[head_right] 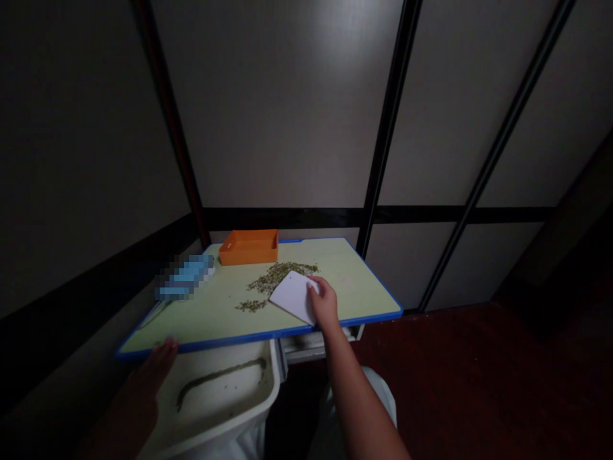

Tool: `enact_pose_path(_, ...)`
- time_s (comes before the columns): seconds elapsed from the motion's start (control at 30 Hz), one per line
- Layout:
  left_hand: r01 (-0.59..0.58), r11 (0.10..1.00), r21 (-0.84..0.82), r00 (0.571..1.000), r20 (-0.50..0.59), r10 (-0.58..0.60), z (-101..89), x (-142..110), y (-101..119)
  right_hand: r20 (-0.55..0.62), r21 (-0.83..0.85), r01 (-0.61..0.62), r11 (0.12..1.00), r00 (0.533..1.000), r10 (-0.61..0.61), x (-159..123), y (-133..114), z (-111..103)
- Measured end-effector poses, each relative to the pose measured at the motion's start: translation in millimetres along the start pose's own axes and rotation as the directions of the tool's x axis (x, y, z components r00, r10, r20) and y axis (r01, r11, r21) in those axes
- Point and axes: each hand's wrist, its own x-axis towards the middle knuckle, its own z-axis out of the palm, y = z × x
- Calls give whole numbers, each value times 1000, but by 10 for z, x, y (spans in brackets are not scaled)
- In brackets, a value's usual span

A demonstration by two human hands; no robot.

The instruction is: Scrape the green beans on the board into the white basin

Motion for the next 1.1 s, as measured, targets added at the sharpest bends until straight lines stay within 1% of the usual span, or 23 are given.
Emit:
enact_pose_path(0.07,6,999,46,1000,27,-7,-29,0,12,-1,4,17,1000,1000,-17,-6,5,-7)
enact_pose_path(0.17,12,994,107,999,41,-16,-95,-7,52,0,-18,42,999,999,-42,-15,14,-11)
enact_pose_path(0.33,44,977,208,995,78,-62,-186,-13,136,17,-46,39,998,999,-38,-25,7,-10)
enact_pose_path(0.4,39,970,242,995,77,-59,-179,-19,144,21,-40,41,998,999,-40,-32,1,-6)
enact_pose_path(0.43,32,966,255,997,59,-49,-160,-25,136,25,-35,40,999,999,-39,-35,-1,-3)
enact_pose_path(0.5,17,962,272,999,23,-24,-98,-38,95,41,-16,34,999,999,-33,-43,-1,2)
enact_pose_path(0.57,42,957,287,999,-3,-43,-21,-46,36,36,25,33,999,999,-34,-47,8,7)
enact_pose_path(0.6,35,958,285,999,-9,-34,14,-46,7,1,60,34,998,999,-35,-47,17,8)
enact_pose_path(0.63,24,959,283,1000,-12,-22,41,-43,-17,-60,102,36,994,998,-30,-44,28,8)
enact_pose_path(0.67,32,958,285,999,-14,-30,60,-38,-34,-146,142,38,989,989,-17,-39,41,7)
enact_pose_path(0.73,49,957,287,999,6,-53,69,-26,-43,-334,189,41,981,942,25,-22,67,7)
enact_pose_path(0.77,57,956,287,998,16,-64,61,-20,-36,-403,191,41,981,914,40,-12,75,9)
enact_pose_path(0.8,57,957,286,998,22,-66,49,-16,-26,-438,184,39,982,898,47,-5,77,10)
enact_pose_path(0.83,52,958,281,998,23,-61,34,-13,-13,-435,177,35,984,899,46,0,73,12)
enact_pose_path(0.87,45,960,276,998,18,-52,19,-11,0,-395,175,32,984,918,40,0,60,13)
enact_pose_path(0.9,34,962,270,999,13,-39,4,-12,12,-328,178,30,984,944,31,-5,40,13)
enact_pose_path(0.97,20,965,263,1000,4,-22,-16,-15,25,-175,205,15,979,984,22,-28,-15,7)
enact_pose_path(1.0,14,966,260,1000,1,-14,-20,-17,23,-91,226,-9,974,995,30,-43,-43,2)
enact_pose_path(1.03,9,967,253,1000,-1,-9,-19,-20,15,0,247,-41,968,999,42,-57,-68,-3)
enact_pose_path(1.1,2,975,222,1000,-6,-1,-1,-23,-23,175,270,-108,957,983,61,-78,-95,-11)
